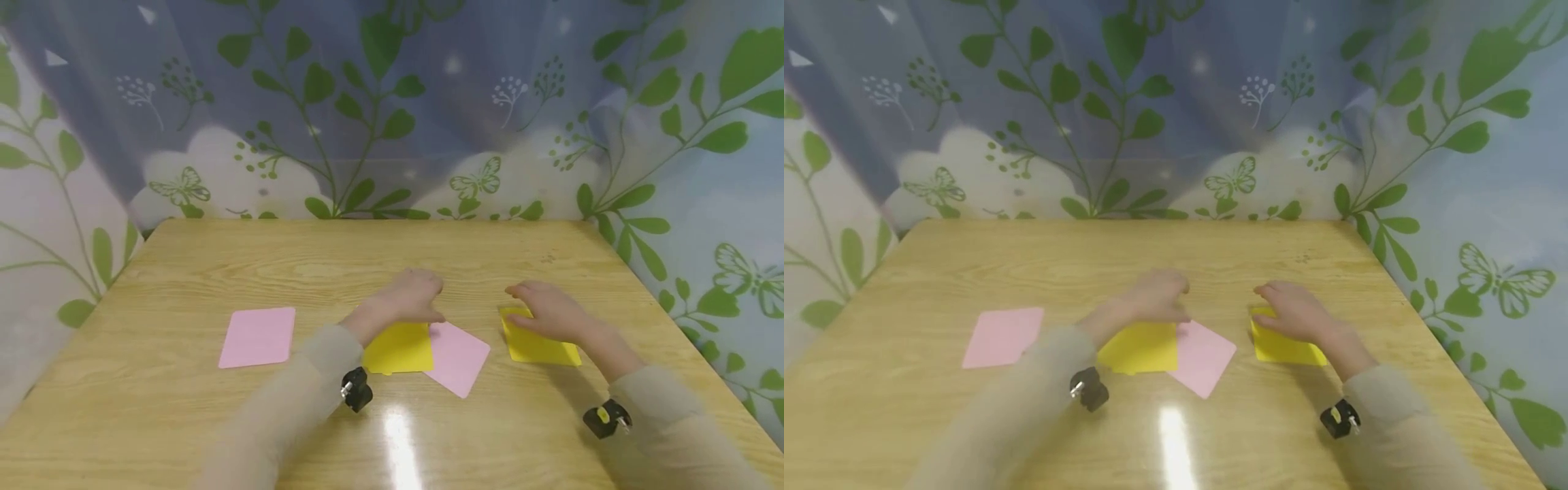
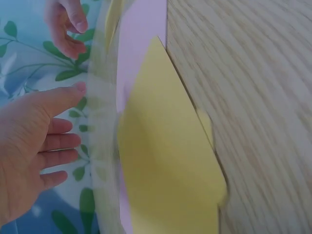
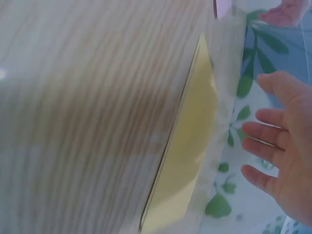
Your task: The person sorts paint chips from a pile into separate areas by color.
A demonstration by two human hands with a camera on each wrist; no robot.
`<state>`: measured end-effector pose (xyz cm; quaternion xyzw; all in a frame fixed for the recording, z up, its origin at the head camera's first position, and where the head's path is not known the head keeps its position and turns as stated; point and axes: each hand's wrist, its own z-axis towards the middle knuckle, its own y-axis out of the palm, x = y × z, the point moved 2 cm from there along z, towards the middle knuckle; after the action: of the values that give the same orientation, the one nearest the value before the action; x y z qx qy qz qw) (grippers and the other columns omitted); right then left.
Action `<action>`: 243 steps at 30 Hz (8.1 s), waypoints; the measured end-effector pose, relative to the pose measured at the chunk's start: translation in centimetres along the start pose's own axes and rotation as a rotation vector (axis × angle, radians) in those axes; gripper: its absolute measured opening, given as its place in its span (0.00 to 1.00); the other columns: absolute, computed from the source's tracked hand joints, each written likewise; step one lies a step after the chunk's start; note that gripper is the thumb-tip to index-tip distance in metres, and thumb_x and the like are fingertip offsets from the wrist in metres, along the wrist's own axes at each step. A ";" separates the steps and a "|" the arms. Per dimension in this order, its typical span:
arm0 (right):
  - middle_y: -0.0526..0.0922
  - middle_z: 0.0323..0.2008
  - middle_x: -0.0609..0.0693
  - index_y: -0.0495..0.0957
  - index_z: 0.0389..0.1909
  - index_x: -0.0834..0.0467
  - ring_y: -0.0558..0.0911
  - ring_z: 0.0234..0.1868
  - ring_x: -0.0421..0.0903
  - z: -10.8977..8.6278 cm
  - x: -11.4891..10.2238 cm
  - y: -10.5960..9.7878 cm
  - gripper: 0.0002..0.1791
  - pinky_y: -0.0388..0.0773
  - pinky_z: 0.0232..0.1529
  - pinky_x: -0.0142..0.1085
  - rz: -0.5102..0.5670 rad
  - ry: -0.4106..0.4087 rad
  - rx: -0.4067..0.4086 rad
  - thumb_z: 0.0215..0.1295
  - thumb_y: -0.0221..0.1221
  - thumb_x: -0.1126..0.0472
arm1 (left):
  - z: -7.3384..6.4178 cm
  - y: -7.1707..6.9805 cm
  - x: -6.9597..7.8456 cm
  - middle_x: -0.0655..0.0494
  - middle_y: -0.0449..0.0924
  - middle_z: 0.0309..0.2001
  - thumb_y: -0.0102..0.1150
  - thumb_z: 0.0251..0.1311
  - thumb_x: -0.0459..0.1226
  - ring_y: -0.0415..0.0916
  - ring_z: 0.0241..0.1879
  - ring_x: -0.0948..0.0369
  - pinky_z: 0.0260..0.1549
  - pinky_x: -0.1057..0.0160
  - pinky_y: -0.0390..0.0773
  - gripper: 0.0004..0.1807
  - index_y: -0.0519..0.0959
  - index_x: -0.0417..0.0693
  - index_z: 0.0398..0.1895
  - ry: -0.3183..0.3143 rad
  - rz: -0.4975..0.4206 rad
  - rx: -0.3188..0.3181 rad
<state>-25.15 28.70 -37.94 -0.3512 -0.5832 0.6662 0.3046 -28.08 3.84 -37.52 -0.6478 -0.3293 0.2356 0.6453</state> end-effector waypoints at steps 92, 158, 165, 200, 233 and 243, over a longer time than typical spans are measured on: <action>0.63 0.59 0.61 0.60 0.62 0.68 0.65 0.58 0.54 7.2 -12.4 2.5 0.49 0.65 0.58 0.46 -0.021 -0.304 -0.137 0.45 0.63 0.41 | -9.3 2.4 -2.6 0.44 0.61 0.62 0.52 0.33 0.76 0.57 0.61 0.50 0.62 0.49 0.52 0.65 0.56 0.36 0.66 -0.101 0.213 0.044; 0.70 0.51 0.65 0.68 0.55 0.69 0.70 0.51 0.64 -4.5 1.0 -0.5 0.43 0.64 0.49 0.60 -0.117 0.123 0.059 0.50 0.63 0.38 | 5.6 3.0 11.1 0.55 0.62 0.55 0.39 0.32 0.82 0.57 0.54 0.59 0.52 0.60 0.59 0.64 0.59 0.45 0.66 -0.034 0.357 0.055; 0.71 0.51 0.65 0.69 0.55 0.69 0.70 0.52 0.63 -5.5 2.0 0.0 0.41 0.65 0.49 0.60 -0.095 0.165 0.022 0.53 0.61 0.38 | 6.5 3.8 12.5 0.58 0.61 0.54 0.41 0.32 0.81 0.57 0.54 0.61 0.51 0.61 0.59 0.62 0.59 0.47 0.66 -0.050 0.282 0.025; 0.71 0.49 0.64 0.69 0.55 0.70 0.72 0.48 0.61 -5.4 3.7 0.8 0.39 0.69 0.45 0.58 -0.059 0.180 -0.107 0.57 0.59 0.40 | 8.5 5.3 12.6 0.57 0.62 0.56 0.47 0.33 0.78 0.58 0.56 0.60 0.58 0.57 0.56 0.59 0.61 0.46 0.64 -0.084 0.066 -0.036; 0.70 0.53 0.71 0.63 0.59 0.74 0.70 0.53 0.67 -2.0 0.9 -1.2 0.39 0.67 0.51 0.58 -0.143 0.097 0.000 0.60 0.59 0.45 | 3.6 1.1 5.3 0.56 0.73 0.50 0.53 0.50 0.66 0.67 0.54 0.57 0.54 0.56 0.63 0.38 0.69 0.48 0.54 -0.017 0.017 0.094; 0.69 0.56 0.66 0.62 0.62 0.70 0.68 0.57 0.64 1.6 -2.2 -0.7 0.40 0.65 0.54 0.58 -0.170 0.083 -0.048 0.61 0.55 0.41 | -1.1 0.0 0.0 0.54 0.72 0.49 0.57 0.51 0.62 0.66 0.55 0.54 0.57 0.51 0.60 0.34 0.70 0.45 0.50 -0.027 0.040 0.101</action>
<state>-25.26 26.09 -36.88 -0.3349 -0.6137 0.6084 0.3755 -27.27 3.13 -37.41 -0.6177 -0.3128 0.2737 0.6676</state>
